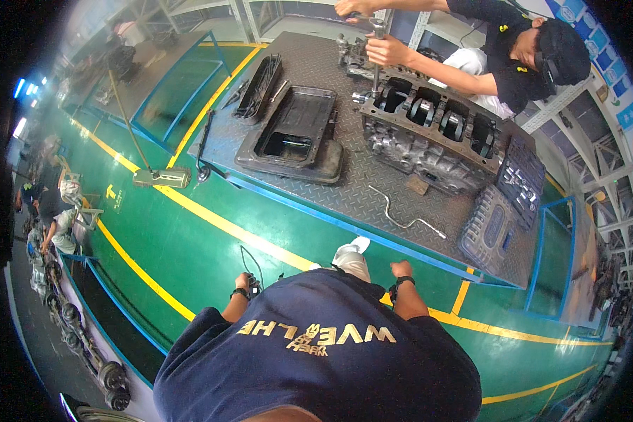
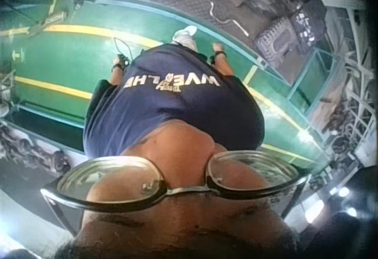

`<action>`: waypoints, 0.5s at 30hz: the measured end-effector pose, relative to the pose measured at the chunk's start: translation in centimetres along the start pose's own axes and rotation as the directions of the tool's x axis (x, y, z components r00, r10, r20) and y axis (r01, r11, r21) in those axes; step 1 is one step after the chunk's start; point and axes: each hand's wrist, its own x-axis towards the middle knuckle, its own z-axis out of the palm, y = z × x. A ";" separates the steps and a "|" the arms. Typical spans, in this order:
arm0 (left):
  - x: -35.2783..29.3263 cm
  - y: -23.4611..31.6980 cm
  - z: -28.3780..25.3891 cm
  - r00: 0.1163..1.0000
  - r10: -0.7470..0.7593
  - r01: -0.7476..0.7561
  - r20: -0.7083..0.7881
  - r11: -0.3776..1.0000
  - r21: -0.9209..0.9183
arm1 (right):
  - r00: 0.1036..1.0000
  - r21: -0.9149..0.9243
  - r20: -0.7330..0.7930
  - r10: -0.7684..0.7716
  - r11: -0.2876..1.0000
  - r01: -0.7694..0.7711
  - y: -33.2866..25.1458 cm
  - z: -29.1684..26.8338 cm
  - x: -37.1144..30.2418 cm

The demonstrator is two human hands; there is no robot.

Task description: The person disassembles an engine block by removing bolts and components using a socket wrench and by hand.

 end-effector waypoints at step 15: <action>-0.5 1.6 2.7 0.997 -0.075 0.075 0.030 0.997 0.015 | 1.000 0.010 0.026 0.001 1.000 -0.001 0.2 0.1 1.3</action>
